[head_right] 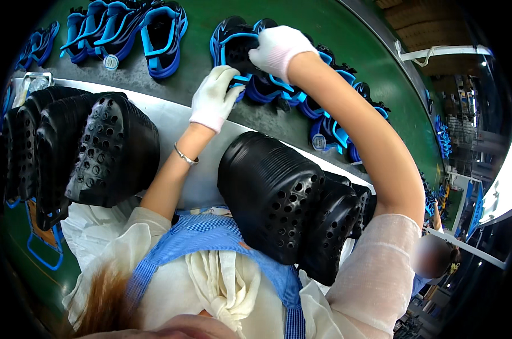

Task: The person, wearing white gloves, matches black shoe soles with blue and black shoe uppers by picking up a sole, aligning it with an upper on the production line, and then placing both into a white bag.

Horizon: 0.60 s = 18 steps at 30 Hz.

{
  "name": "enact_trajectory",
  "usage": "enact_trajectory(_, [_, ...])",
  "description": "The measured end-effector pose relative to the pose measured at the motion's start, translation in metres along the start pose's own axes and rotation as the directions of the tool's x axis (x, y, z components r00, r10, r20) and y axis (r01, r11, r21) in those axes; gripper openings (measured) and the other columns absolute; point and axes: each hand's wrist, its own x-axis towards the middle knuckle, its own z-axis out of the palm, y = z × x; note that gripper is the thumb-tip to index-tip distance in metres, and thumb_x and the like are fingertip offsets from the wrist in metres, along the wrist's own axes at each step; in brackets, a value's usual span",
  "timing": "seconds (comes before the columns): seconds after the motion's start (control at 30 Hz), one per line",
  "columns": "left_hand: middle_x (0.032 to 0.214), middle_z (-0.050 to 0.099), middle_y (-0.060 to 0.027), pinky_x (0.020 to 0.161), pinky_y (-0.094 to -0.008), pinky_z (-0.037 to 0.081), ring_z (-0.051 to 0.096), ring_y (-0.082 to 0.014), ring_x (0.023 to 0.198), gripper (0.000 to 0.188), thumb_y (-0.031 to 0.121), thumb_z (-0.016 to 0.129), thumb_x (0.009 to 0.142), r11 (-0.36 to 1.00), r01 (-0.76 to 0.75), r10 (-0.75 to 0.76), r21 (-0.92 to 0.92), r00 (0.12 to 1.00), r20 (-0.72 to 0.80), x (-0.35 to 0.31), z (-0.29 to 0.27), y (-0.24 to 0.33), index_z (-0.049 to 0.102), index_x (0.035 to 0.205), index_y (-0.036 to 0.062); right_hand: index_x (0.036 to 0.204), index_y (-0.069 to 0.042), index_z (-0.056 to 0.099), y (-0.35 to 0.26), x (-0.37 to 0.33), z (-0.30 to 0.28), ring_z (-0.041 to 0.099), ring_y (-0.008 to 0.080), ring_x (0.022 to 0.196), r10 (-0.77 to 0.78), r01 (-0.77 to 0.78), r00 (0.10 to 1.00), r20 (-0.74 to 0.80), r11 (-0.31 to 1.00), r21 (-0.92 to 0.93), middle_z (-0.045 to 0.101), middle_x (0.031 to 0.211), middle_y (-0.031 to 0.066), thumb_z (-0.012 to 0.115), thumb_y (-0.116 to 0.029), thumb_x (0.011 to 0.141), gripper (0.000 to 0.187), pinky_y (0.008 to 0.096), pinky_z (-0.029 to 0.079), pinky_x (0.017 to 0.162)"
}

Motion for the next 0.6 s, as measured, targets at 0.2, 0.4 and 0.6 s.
enact_trajectory(0.2, [0.107,0.060,-0.0051,0.077,-0.0407,0.050,0.060,-0.0292,0.090,0.025,0.021,0.068,0.079,0.991,0.070,-0.077,0.110,0.995,0.057,0.006,-0.009,0.007,0.062,0.101,0.0110,0.087,-0.003,0.071,-0.024,0.041,0.041,0.066,0.0351,0.088,-0.034,0.032,0.998,-0.049,0.999,-0.042,0.068,0.092,0.0203,0.050,-0.028,0.089,0.033,0.0412,0.053,0.080])
enact_trajectory(0.4, [0.108,0.062,-0.0067,0.079,-0.0421,0.052,0.063,-0.0291,0.094,0.026,0.029,0.062,0.085,0.952,0.174,-0.253,0.253,0.910,0.327,0.022,-0.022,0.012,0.065,0.103,0.0105,0.086,0.000,0.071,-0.020,0.053,0.055,0.066,0.0340,0.083,-0.275,0.284,0.959,0.070,0.937,-0.203,0.068,0.087,0.0217,0.052,-0.038,0.089,0.042,0.0418,0.053,0.077])
enact_trajectory(0.6, [0.101,0.069,-0.0135,0.083,-0.0393,0.052,0.066,-0.0317,0.094,0.035,0.036,0.056,0.081,0.857,0.217,-0.494,0.467,0.603,0.627,0.068,-0.019,0.010,0.070,0.100,0.0103,0.097,-0.008,0.072,-0.041,0.056,0.036,0.067,0.0326,0.092,-0.133,0.174,0.973,0.190,0.960,-0.219,0.069,0.097,0.0168,0.060,-0.038,0.087,0.034,0.0393,0.053,0.080])
